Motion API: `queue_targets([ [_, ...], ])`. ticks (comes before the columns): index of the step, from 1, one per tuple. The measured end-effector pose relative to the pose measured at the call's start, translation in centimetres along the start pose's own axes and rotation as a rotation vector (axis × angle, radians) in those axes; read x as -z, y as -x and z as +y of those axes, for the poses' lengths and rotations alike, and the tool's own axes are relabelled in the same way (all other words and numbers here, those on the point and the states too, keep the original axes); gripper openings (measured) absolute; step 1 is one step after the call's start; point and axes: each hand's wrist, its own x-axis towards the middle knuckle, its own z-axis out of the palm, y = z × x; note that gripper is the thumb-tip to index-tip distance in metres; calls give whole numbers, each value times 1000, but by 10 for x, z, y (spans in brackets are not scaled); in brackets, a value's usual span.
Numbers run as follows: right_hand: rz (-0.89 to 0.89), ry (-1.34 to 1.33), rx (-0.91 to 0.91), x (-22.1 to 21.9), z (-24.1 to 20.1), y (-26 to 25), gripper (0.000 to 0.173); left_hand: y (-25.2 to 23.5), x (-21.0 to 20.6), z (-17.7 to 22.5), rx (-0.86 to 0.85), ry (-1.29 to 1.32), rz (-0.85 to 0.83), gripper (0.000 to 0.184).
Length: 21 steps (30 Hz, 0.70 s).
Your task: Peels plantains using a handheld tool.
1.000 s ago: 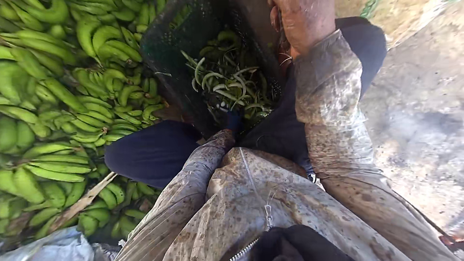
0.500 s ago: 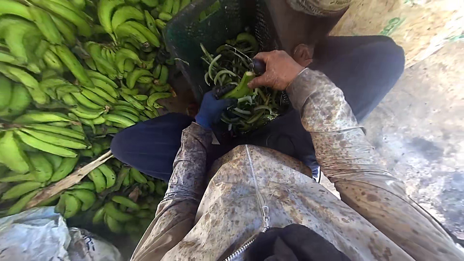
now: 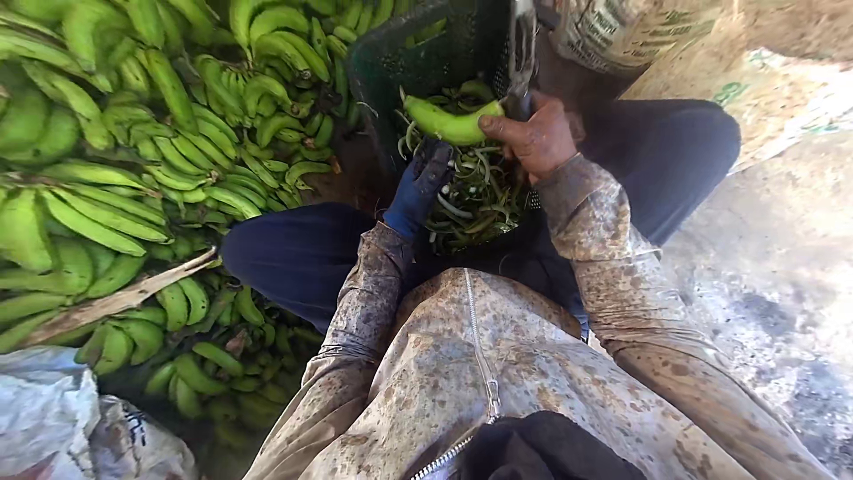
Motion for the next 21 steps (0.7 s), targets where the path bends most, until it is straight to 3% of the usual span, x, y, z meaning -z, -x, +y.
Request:
queue_targets([
  [4,-323,148,47,-29,15,21,47,-1,1,11,-137,310,332,39],
  [7,-437,276,154,-34,29,26,61,-4,32,22,-93,497,336,44],
  [11,-444,294,275,-42,35,31,44,4,55,35,41,496,249,44],
  [15,-468,310,432,-57,31,36,41,2,39,36,50,471,354,35],
  [19,-431,465,389,-59,28,18,45,5,16,26,35,409,306,36],
  [21,-308,541,337,-50,24,4,47,11,9,26,52,341,286,35],
])
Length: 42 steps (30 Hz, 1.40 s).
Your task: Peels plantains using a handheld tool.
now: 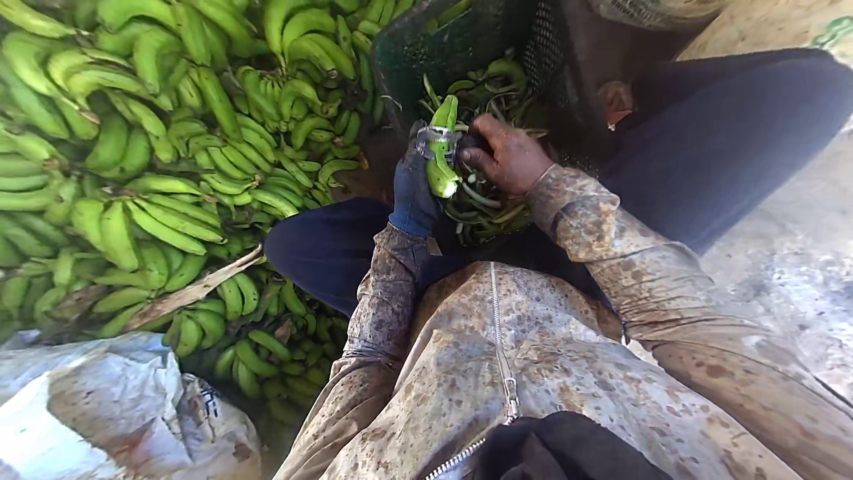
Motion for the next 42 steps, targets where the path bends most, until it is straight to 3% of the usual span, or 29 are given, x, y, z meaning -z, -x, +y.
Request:
queue_targets([
  [3,187,27,-318,30,12,-13,50,19,4,1,116,-3,-71,39],
  [5,215,16,-380,43,19,-15,53,23,12,0,231,111,-120,46],
  [7,190,-16,-226,35,14,-6,52,15,21,-5,239,178,-66,50],
  [10,26,-142,61,4,2,10,44,-7,27,-5,75,34,133,41],
  [12,-102,-149,145,-13,-4,19,42,-12,25,-4,19,47,162,34],
  [14,-82,-66,79,-13,-2,10,43,-6,18,0,82,-2,98,32],
  [18,141,104,-301,30,9,-19,53,17,27,-4,351,16,-196,46],
  [20,164,64,-311,40,14,-20,56,21,36,-10,413,239,-348,55],
  [22,153,7,-225,29,14,-13,53,16,41,-15,333,344,-378,62],
  [24,104,-50,-134,12,10,-5,49,8,37,-11,166,213,-191,49],
  [27,16,-114,73,-12,-1,13,45,-7,22,-4,-116,-146,300,38],
  [29,-60,-122,146,-21,-10,18,46,-16,23,-4,-278,-233,329,46],
  [31,-96,-103,125,-22,-12,10,46,-16,22,-1,-254,-185,212,42],
  [33,-90,-66,24,-13,-6,-8,46,-6,26,1,-35,-99,-10,32],
  [36,-16,-11,-208,6,12,-25,50,10,35,5,351,-37,-370,43],
  [38,44,-10,-255,14,19,-25,51,9,40,-2,383,37,-477,50],
  [40,85,-46,-175,10,15,-14,49,7,35,-8,198,12,-258,48],
  [42,68,-94,-36,-3,7,-2,48,-4,23,-12,-53,-152,191,40],
])
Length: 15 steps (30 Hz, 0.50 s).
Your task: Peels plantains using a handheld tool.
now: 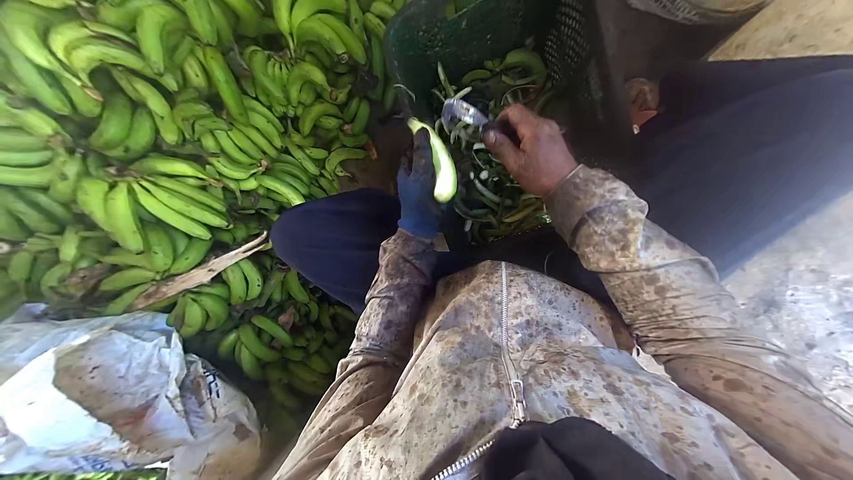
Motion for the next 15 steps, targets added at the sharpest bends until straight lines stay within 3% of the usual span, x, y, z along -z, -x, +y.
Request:
queue_targets([
  [1,-39,-27,66,-8,-5,9,48,-6,-5,-1,-89,-31,138,42],
  [3,-129,-54,145,-22,-12,22,46,-9,-8,2,-121,1,145,42],
  [5,-176,-46,53,-20,-9,13,45,-7,-2,6,66,143,-115,32],
  [7,-162,14,-155,-8,3,-6,47,0,12,5,282,263,-509,40],
  [9,-118,76,-302,9,15,-22,51,3,16,5,434,290,-734,45],
  [11,-41,65,-327,17,17,-19,52,5,14,4,357,190,-668,45],
  [13,2,34,-260,15,11,-10,53,4,7,1,194,132,-355,42],
  [15,-12,22,-173,2,7,2,53,-3,1,-4,117,262,-102,37],
])
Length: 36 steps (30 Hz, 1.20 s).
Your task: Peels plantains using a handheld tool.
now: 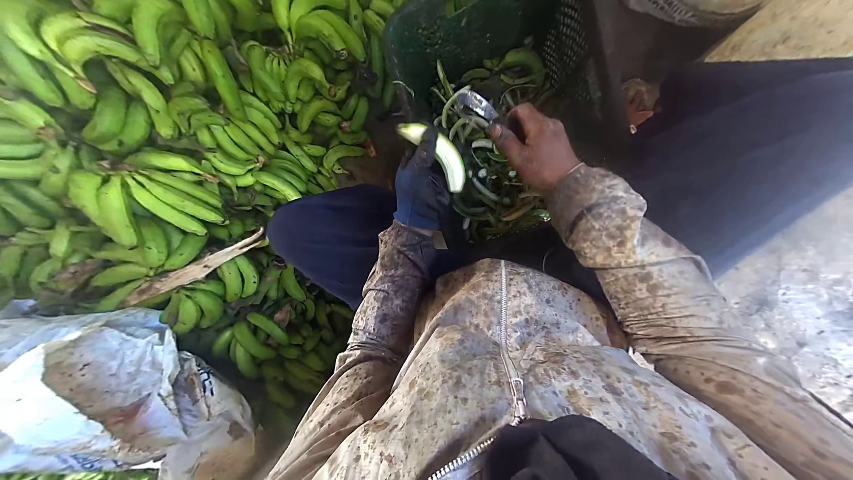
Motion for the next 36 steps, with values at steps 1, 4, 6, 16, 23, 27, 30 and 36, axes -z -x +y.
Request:
queue_targets([
  [1,-18,1,47,-9,0,6,52,-2,-3,2,-12,68,82,34],
  [4,-84,35,142,-28,0,17,51,-6,-12,13,14,193,234,37],
  [6,-117,41,116,-29,-3,16,51,-4,-14,14,17,214,192,40],
  [16,-39,6,95,-19,-6,12,47,4,-22,-9,-94,-166,31,36],
  [23,6,39,-106,14,-2,-9,48,11,-3,19,1,-930,-618,55],
  [27,73,2,-143,18,1,-5,50,13,4,5,-13,-786,-461,63],
  [30,34,42,-9,4,2,9,51,6,10,3,-54,-712,-347,75],
  [36,-73,179,-271,7,-9,1,54,11,14,5,-6,-1088,-594,80],
])
